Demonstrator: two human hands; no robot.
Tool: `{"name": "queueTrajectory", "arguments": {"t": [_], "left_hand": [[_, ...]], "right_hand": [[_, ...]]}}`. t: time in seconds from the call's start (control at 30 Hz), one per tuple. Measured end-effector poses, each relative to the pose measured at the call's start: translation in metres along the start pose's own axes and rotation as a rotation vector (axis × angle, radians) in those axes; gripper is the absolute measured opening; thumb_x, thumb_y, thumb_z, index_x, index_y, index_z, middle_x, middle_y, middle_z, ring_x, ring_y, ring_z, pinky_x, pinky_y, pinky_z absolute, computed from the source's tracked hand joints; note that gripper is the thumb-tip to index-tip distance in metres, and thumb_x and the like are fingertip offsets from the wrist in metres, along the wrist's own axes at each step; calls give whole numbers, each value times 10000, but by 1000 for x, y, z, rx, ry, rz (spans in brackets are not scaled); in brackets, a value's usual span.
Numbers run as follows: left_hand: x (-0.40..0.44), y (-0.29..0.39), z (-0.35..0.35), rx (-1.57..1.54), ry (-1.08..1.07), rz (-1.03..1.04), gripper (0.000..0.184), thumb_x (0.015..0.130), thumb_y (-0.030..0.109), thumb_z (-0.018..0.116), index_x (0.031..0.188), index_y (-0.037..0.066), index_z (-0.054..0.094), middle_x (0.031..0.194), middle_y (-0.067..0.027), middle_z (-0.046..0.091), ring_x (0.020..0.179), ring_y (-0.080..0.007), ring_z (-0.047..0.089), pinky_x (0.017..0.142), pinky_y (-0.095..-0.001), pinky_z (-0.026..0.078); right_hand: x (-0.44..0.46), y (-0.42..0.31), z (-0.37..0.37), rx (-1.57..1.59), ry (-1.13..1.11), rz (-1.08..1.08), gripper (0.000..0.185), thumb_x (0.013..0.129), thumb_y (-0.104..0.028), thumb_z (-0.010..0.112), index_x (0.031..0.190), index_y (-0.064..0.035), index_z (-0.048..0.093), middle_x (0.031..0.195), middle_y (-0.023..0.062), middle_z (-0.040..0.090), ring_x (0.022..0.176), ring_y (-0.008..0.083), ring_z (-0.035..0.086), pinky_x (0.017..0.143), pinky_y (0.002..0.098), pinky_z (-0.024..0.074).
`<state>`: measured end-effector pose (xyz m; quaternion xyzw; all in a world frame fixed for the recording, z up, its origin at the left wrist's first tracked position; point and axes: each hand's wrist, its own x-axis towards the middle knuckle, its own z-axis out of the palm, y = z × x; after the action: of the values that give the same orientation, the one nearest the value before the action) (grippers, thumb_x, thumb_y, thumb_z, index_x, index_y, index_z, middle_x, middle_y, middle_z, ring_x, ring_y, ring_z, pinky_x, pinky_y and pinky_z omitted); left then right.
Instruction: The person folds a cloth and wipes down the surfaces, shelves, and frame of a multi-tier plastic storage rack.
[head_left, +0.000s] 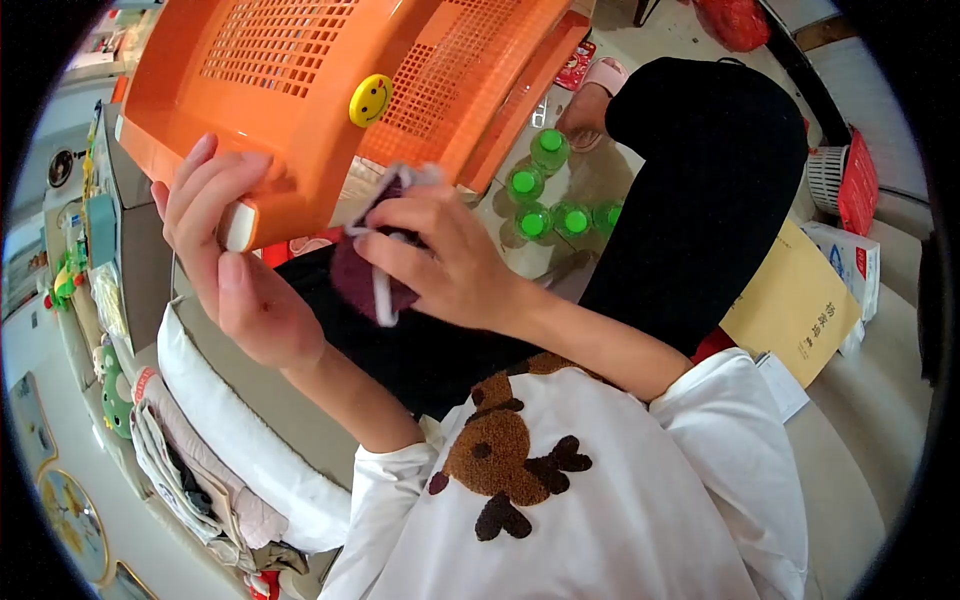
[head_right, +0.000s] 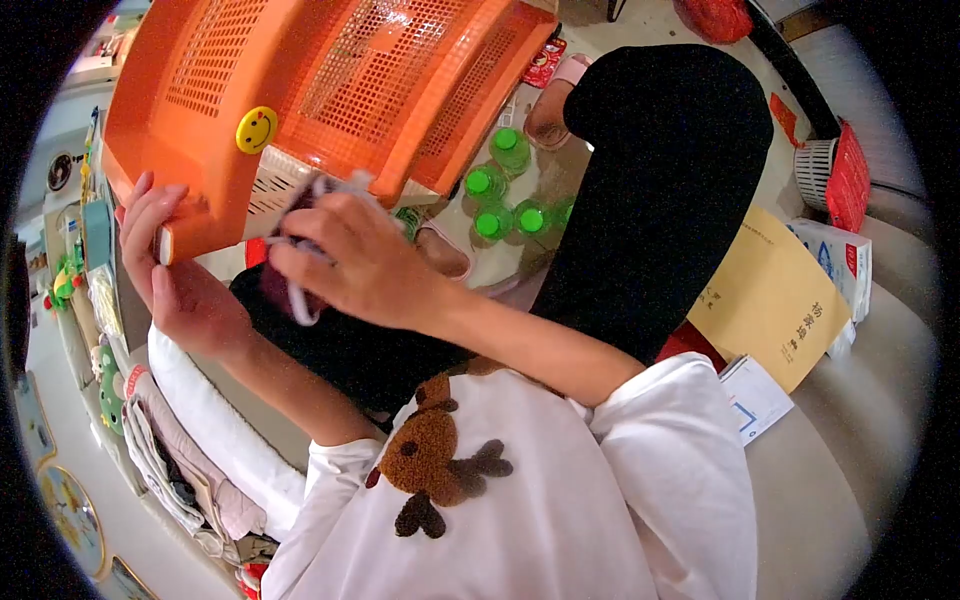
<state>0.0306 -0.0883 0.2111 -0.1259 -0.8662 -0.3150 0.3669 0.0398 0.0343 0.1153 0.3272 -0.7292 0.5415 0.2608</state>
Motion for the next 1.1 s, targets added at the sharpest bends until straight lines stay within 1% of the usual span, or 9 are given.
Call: {"name": "queueTrajectory", "arguments": {"t": [0.1,0.13,0.27,0.47,0.57,0.77,0.9,0.93,1.1], "left_hand": [[-2,1,-5,-133,-63,26,455,810,322,306,1049,-23,482,1057,-233,530,1126,-353,405,1024,-481,176],[-1,0,-9,-131,-62,31,455,810,322,306,1049,-23,482,1057,-233,530,1126,-353,405,1024,-481,176],[-3,-8,-11,-181,-82,50,435,846,335,238,967,18,511,1014,-245,548,1106,-362,425,1030,-495,131],[0,-2,-4,-59,-11,61,420,899,304,191,907,55,529,995,-212,588,1160,-346,402,1055,-455,34],[-1,-1,-3,57,48,114,415,905,298,222,907,63,565,1064,-203,546,1172,-355,381,1039,-476,114],[-26,8,1,35,187,-85,547,871,396,369,1214,-29,341,1257,-219,342,1218,-348,317,1017,-436,236],[-39,6,5,-138,243,-94,582,852,333,472,1265,-6,241,1274,-219,315,1216,-334,319,1017,-422,229],[-41,5,7,-135,254,-91,582,852,333,472,1265,-6,241,1274,-219,315,1216,-334,319,1017,-422,229],[-36,10,22,-139,376,-125,715,699,127,708,1208,56,211,1313,-192,201,1190,-312,310,993,-413,255]], "right_hand": [[34,-17,-15,250,-30,-117,205,612,-125,619,793,-90,530,932,88,520,773,231,491,655,311,414],[44,-22,-7,174,290,-211,240,630,-133,609,852,-103,522,959,74,522,787,229,487,625,315,419],[49,-23,-4,98,345,-267,325,599,-113,649,894,-114,513,957,67,524,777,229,490,627,324,417],[39,13,-6,142,282,123,404,519,-83,710,838,-42,465,847,107,486,751,305,493,635,377,424],[34,23,-14,82,314,187,433,457,22,692,830,-34,480,826,137,491,769,322,515,657,373,435],[54,-7,-50,292,448,93,322,543,-139,762,747,-32,537,941,152,577,783,268,542,690,330,423],[111,-23,-74,266,138,108,476,526,-82,694,959,-60,498,982,118,539,840,303,535,738,358,435],[128,-16,-59,180,364,-147,390,554,-85,655,921,-46,526,926,103,537,814,298,522,730,364,439],[169,-14,-31,51,-160,-303,182,568,-95,621,745,-55,607,797,89,569,745,257,522,668,339,430]]}}
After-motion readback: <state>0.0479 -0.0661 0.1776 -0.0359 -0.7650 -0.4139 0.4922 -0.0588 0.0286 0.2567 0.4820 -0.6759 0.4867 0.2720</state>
